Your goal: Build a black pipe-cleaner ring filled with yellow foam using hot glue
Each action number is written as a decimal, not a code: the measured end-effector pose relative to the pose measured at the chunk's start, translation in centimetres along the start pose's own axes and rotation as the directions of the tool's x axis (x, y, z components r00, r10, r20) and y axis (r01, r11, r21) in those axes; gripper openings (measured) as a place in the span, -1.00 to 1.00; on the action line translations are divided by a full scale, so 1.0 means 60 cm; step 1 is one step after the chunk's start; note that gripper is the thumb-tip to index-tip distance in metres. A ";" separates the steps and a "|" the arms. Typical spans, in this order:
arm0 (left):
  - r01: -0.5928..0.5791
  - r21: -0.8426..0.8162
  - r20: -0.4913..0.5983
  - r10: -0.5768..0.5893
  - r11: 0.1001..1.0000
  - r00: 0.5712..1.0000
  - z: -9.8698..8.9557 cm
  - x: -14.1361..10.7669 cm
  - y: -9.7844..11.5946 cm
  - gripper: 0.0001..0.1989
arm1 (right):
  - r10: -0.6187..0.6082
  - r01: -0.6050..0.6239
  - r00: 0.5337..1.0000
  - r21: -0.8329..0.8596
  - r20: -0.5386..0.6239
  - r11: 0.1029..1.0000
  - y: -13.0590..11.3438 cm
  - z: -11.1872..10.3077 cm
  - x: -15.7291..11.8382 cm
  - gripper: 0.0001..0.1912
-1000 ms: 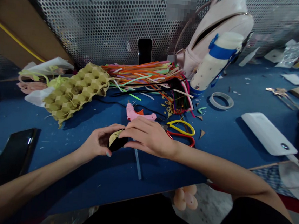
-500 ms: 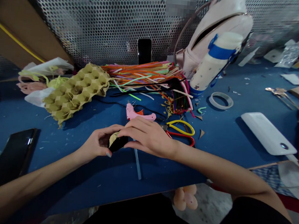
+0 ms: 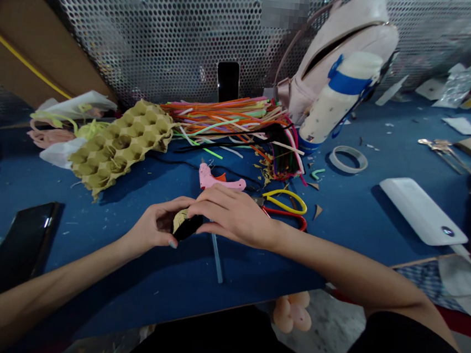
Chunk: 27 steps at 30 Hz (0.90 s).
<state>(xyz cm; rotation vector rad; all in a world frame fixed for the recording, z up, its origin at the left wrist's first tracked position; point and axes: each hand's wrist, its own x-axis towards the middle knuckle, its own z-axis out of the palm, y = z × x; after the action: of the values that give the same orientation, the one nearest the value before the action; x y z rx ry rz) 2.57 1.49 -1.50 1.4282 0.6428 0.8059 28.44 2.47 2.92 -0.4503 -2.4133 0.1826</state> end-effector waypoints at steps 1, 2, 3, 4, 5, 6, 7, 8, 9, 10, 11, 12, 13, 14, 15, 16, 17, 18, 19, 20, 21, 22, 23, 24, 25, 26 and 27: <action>0.001 -0.001 0.002 -0.001 1.000 1.000 0.000 0.000 0.000 -0.16 | 0.000 0.000 1.000 -0.003 0.000 1.000 0.000 0.000 0.000 -0.71; 0.002 -0.001 0.004 -0.002 1.000 1.000 0.000 0.000 0.000 -0.16 | 0.001 -0.001 1.000 -0.005 0.001 1.000 0.000 0.001 0.000 -0.71; 0.002 0.001 0.004 -0.002 1.000 1.000 0.000 0.000 0.000 -0.16 | 0.001 -0.001 1.000 -0.006 0.001 1.000 0.000 0.001 -0.001 -0.71; 0.000 0.005 0.001 0.000 1.000 1.000 0.001 0.000 0.000 -0.15 | 0.001 -0.001 1.000 -0.005 0.001 1.000 0.000 0.001 -0.001 -0.72; -0.004 0.010 -0.001 0.004 1.000 1.000 0.001 0.000 0.000 -0.15 | 0.002 -0.002 1.000 -0.003 0.001 1.000 0.000 0.001 -0.001 -0.72; -0.007 0.015 -0.003 0.007 1.000 1.000 0.001 -0.001 0.000 -0.15 | 0.002 -0.002 1.000 0.000 0.000 1.000 0.000 0.001 -0.001 -0.72; -0.010 0.020 -0.004 0.010 1.000 1.000 0.002 -0.001 -0.001 -0.15 | 0.003 -0.003 1.000 0.002 0.001 1.000 -0.001 0.001 -0.001 -0.72; -0.014 0.022 -0.005 0.015 1.000 1.000 0.002 -0.001 -0.001 -0.15 | 0.004 -0.004 1.000 0.004 0.001 1.000 -0.001 0.001 -0.001 -0.71; -0.017 0.024 -0.006 0.017 1.000 1.000 0.002 -0.001 -0.001 -0.15 | 0.004 -0.004 1.000 0.005 0.000 1.000 -0.001 0.000 -0.001 -0.71; -0.018 0.025 -0.006 0.018 1.000 1.000 0.003 0.000 -0.002 -0.15 | 0.005 -0.005 1.000 0.006 -0.001 1.000 -0.001 0.000 0.000 -0.71; -0.020 0.024 -0.007 0.020 1.000 1.000 0.003 0.000 -0.002 -0.16 | 0.006 -0.006 1.000 0.004 -0.002 1.000 -0.001 0.000 0.000 -0.72; -0.022 0.024 -0.008 0.022 0.999 1.000 0.004 0.000 -0.001 -0.16 | 0.006 -0.006 1.000 0.001 -0.002 1.000 -0.001 0.000 0.000 -0.72; -0.024 0.024 -0.009 0.024 0.999 1.000 0.004 0.000 -0.001 -0.17 | 0.005 -0.005 1.000 -0.002 -0.003 1.000 -0.001 0.000 0.000 -0.72; -0.025 0.025 -0.010 0.025 0.999 1.000 0.004 0.001 -0.001 -0.17 | 0.004 -0.004 1.000 -0.003 -0.003 1.000 -0.001 0.000 0.000 -0.72; -0.026 0.026 -0.011 0.026 0.999 1.000 0.005 0.001 0.000 -0.17 | 0.001 -0.001 1.000 -0.004 -0.003 1.000 -0.001 0.000 0.000 -0.72; -0.026 0.027 -0.014 0.026 0.999 1.000 0.005 0.001 0.000 -0.16 | -0.002 0.002 1.000 -0.005 -0.002 1.000 -0.001 0.001 0.000 -0.72; -0.022 0.028 -0.016 0.022 0.999 1.000 0.005 0.001 0.000 -0.16 | -0.006 0.006 1.000 -0.006 -0.001 1.000 0.000 0.001 0.000 -0.71; -0.018 0.028 -0.018 0.019 0.999 1.000 0.005 0.000 0.000 -0.16 | -0.009 0.009 1.000 -0.006 -0.003 1.000 0.000 0.001 0.001 -0.71; -0.016 0.025 -0.019 0.017 1.000 1.000 0.005 0.000 -0.001 -0.16 | -0.011 0.011 1.000 -0.006 -0.003 1.000 0.000 0.001 0.001 -0.71; -0.016 0.020 -0.020 0.016 1.000 1.000 0.005 0.000 -0.001 -0.16 | -0.012 0.012 1.000 -0.005 -0.003 1.000 0.000 0.001 0.001 -0.71; -0.014 0.015 -0.020 0.014 1.000 1.000 0.005 0.000 -0.002 -0.17 | -0.011 0.011 1.000 -0.003 -0.004 1.000 0.000 0.001 0.001 -0.71; -0.014 0.009 -0.019 0.014 1.000 1.000 0.005 0.000 -0.003 -0.17 | -0.009 0.009 1.000 -0.001 -0.006 1.000 0.000 0.001 0.001 -0.71; -0.016 0.003 -0.021 0.016 1.000 1.000 0.006 -0.001 -0.003 -0.17 | -0.008 0.008 1.000 0.001 -0.009 1.000 0.000 0.001 0.002 -0.71; -0.018 -0.003 -0.022 0.018 1.000 1.000 0.006 -0.001 -0.004 -0.17 | -0.006 0.006 1.000 0.001 -0.010 1.000 0.000 0.001 0.002 -0.71; -0.020 -0.009 -0.023 0.020 1.000 1.000 0.006 -0.001 -0.004 -0.17 | -0.006 0.006 1.000 0.000 -0.010 1.000 0.000 0.001 0.002 -0.71; -0.022 -0.015 -0.023 0.022 1.000 0.999 0.007 -0.001 -0.004 -0.18 | -0.008 0.008 1.000 -0.002 -0.012 1.000 0.000 0.001 0.002 -0.70; -0.023 -0.021 -0.024 0.022 1.000 0.999 0.008 -0.002 -0.004 -0.18 | -0.011 0.011 1.000 -0.004 -0.010 1.000 -0.001 0.001 0.002 -0.70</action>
<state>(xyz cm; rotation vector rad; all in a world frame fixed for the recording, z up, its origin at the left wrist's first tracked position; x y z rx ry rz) 2.90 1.14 -1.71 1.4103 0.6356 0.8464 28.31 2.48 2.98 -0.4393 -2.4059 0.1699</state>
